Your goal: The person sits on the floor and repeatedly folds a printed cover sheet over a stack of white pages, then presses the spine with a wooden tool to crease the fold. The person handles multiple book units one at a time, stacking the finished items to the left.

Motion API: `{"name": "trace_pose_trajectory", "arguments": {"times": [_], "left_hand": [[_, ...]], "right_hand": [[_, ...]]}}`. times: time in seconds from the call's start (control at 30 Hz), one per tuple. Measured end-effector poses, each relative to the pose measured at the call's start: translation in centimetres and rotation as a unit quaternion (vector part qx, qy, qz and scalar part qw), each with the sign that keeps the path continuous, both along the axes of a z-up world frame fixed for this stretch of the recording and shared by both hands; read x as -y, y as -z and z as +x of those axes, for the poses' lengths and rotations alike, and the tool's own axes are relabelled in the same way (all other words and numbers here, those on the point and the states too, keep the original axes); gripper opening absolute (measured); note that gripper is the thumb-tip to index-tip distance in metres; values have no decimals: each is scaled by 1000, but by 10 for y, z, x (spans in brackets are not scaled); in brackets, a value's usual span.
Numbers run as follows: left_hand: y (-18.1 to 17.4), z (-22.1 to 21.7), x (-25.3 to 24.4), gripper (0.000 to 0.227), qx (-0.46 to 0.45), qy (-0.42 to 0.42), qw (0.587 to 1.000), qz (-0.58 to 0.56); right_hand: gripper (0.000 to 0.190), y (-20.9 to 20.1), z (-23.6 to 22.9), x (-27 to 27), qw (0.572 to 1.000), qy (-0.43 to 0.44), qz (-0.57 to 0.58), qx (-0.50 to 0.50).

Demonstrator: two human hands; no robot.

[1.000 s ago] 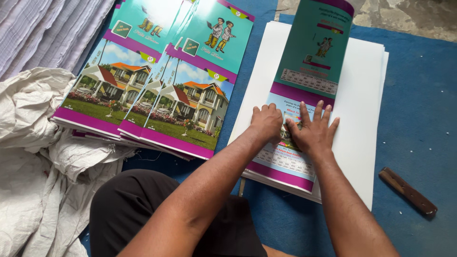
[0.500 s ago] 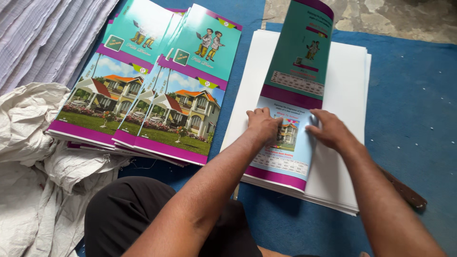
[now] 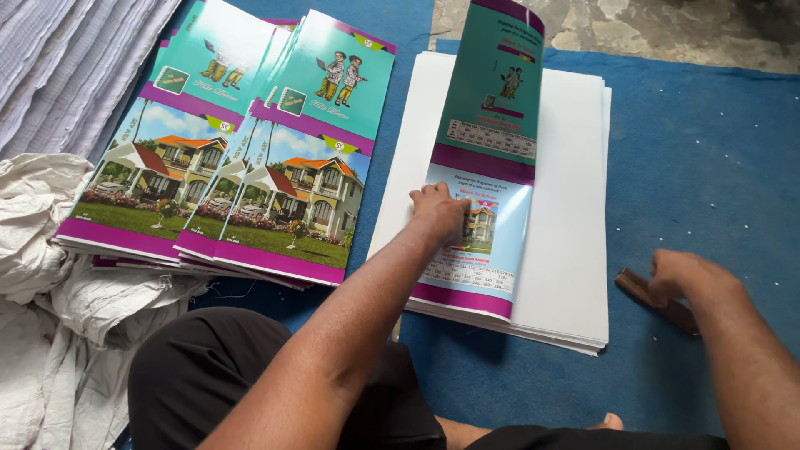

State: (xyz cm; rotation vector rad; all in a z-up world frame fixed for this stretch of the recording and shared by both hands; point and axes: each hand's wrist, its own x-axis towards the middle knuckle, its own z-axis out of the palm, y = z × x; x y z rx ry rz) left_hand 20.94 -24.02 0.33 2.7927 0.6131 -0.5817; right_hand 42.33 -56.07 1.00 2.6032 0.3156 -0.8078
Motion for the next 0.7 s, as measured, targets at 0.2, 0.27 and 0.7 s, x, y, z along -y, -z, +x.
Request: {"name": "trace_pose_trajectory", "arguments": {"times": [0.2, 0.27, 0.7], "left_hand": [[4, 5, 1, 92, -12, -2, 1000, 4], [4, 6, 2, 93, -13, -2, 1000, 3], [-5, 2, 3, 91, -11, -2, 1000, -10]], "right_hand": [[50, 23, 3, 28, 999, 33, 33, -11], [51, 20, 7, 32, 996, 51, 58, -37], [53, -41, -45, -54, 941, -57, 331, 43]]}}
